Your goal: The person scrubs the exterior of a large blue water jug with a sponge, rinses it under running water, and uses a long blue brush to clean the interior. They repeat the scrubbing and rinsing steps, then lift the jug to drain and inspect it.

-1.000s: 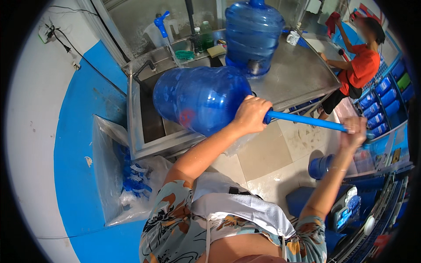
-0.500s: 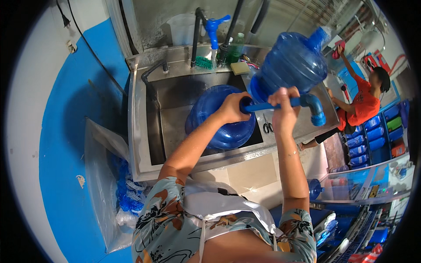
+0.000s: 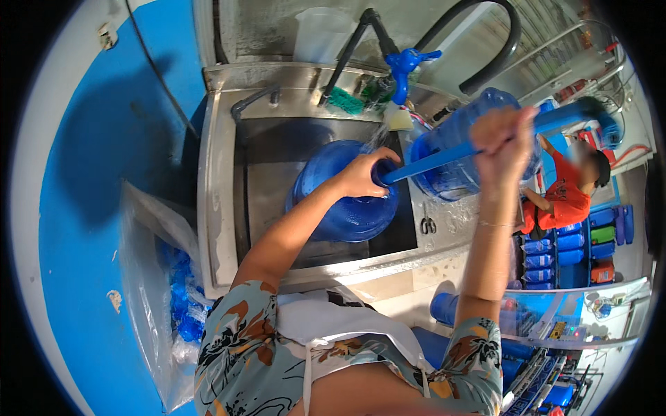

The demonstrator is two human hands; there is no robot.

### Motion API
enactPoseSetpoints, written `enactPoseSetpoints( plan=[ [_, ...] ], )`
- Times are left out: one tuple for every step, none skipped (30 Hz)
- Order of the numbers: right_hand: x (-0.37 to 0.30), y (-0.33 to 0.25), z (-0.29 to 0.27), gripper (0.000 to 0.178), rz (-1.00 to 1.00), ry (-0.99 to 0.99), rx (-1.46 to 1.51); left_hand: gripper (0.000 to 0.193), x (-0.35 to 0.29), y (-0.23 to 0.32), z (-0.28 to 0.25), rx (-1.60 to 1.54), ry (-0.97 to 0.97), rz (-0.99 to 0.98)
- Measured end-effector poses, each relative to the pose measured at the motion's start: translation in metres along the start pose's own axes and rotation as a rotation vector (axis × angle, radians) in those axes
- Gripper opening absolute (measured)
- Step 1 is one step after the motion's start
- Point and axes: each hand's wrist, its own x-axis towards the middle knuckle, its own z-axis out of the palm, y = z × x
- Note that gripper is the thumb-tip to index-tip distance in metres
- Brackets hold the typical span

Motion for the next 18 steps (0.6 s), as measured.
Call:
enactPoseSetpoints(
  plan=[
    [0.011,-0.035,0.003,0.054,-0.032,0.001,-0.027,0.054,0.001,0.002,0.006,0.049,0.119,0.062],
    [0.02,-0.062,0.008,0.054,-0.072,-0.033,0.007,0.051,0.001,0.003,0.012,0.065,0.163,0.055],
    [0.026,-0.089,0.014,0.05,-0.122,0.014,0.007,0.049,0.003,0.003,0.018,0.138,0.182,0.058],
    [0.031,-0.101,0.022,0.047,-0.158,-0.021,0.063,0.047,0.006,0.003,0.022,0.219,0.202,0.063],
    [0.035,-0.104,0.03,0.044,-0.201,0.051,0.146,0.046,0.009,0.002,0.025,0.3,0.225,0.072],
    [0.036,-0.1,0.037,0.038,-0.197,-0.048,0.055,0.034,0.014,0.001,0.027,0.272,0.267,0.054],
    [0.035,-0.088,0.041,0.033,-0.204,0.023,-0.007,0.034,0.017,-0.001,0.027,0.332,0.302,0.049],
    [0.033,-0.072,0.039,0.029,-0.177,0.041,-0.225,0.033,0.021,-0.003,0.026,0.388,0.329,0.043],
    [0.029,-0.057,0.031,0.029,-0.055,0.196,-0.429,0.033,0.023,-0.004,0.025,0.442,0.373,0.029],
    [0.024,-0.044,0.014,0.029,-0.109,0.084,-0.388,0.029,0.025,-0.005,0.022,0.476,0.407,0.058],
    [0.022,-0.034,-0.01,0.03,-0.047,0.055,-0.364,0.028,0.025,-0.004,0.02,0.502,0.463,0.061],
    [0.015,-0.034,-0.046,0.029,-0.147,0.032,-0.471,0.029,0.023,-0.003,0.017,0.487,0.499,0.007],
    [0.014,-0.037,-0.09,0.026,-0.367,0.113,-0.7,0.029,0.019,-0.002,0.014,0.481,0.511,-0.071],
    [0.016,-0.044,-0.141,0.023,-0.603,0.274,-0.91,0.027,0.014,0.0,0.01,0.483,0.573,-0.033],
    [0.017,-0.053,-0.198,0.02,-0.723,0.454,-1.052,0.025,0.009,0.002,0.007,0.485,0.611,-0.026],
    [0.023,-0.058,-0.257,0.019,-0.924,0.587,-1.187,0.024,0.003,0.004,0.003,0.478,0.648,-0.104],
    [0.03,-0.059,-0.317,0.019,-0.993,0.774,-1.4,0.024,-0.004,0.005,-0.001,0.483,0.704,-0.142],
    [0.042,-0.05,-0.372,0.016,-0.81,0.807,-1.164,0.025,-0.012,0.006,-0.004,0.398,0.747,-0.181]
  ],
)
